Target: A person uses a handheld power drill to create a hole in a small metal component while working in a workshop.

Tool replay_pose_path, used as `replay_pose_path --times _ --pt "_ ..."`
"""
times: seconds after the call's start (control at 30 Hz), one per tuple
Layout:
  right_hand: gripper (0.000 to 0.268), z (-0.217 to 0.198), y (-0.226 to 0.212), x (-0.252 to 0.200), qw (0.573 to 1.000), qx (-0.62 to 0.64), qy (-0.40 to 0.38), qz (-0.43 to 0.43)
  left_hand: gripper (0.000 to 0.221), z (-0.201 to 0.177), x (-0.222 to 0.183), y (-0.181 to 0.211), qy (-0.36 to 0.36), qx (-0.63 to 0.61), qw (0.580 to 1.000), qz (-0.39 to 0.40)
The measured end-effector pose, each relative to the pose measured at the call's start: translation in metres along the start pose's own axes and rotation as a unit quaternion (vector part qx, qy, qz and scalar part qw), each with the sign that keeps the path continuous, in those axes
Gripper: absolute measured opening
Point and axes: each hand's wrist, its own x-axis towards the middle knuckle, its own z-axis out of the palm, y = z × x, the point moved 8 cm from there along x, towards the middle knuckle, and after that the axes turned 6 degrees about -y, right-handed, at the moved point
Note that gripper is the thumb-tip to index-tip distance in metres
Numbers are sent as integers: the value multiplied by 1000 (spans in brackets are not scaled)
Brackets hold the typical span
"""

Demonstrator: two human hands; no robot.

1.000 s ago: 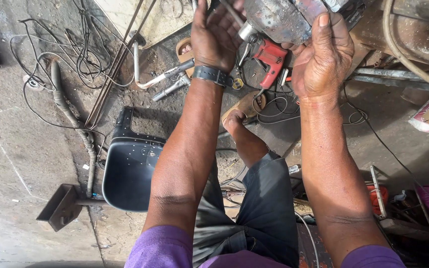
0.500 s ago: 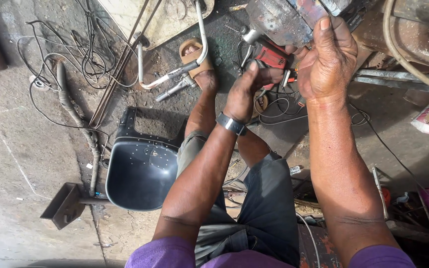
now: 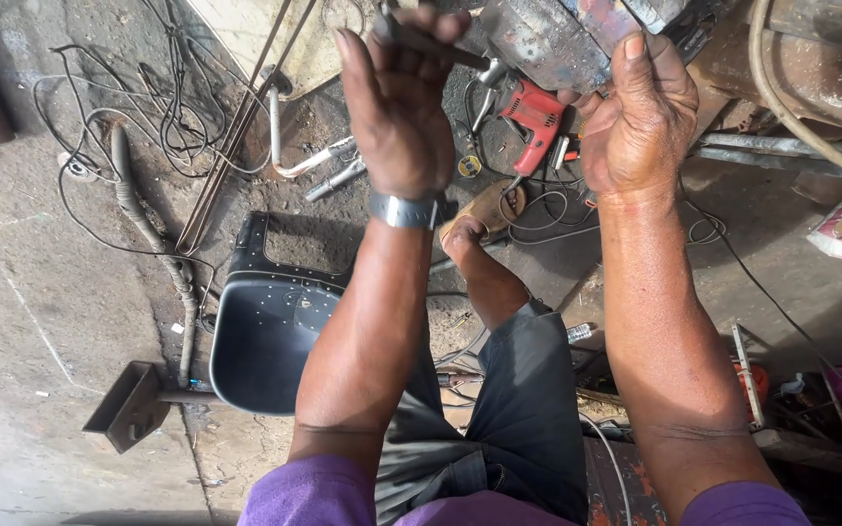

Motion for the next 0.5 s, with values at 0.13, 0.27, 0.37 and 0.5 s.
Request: replay_pose_path --times 0.13,0.27,0.37,0.5 --pt "17 -1 2 1 999 28 20 -1 34 46 -70 -11 -163 341 926 12" --pt "32 8 -10 -3 1000 -18 7 -2 15 39 -93 -61 -174 534 827 10" --pt "29 1 -2 0 1000 -2 -13 7 27 39 -98 -62 -79 561 821 73" --pt "21 -19 0 2 1000 -9 -23 11 78 11 -95 -88 80 419 896 -124"
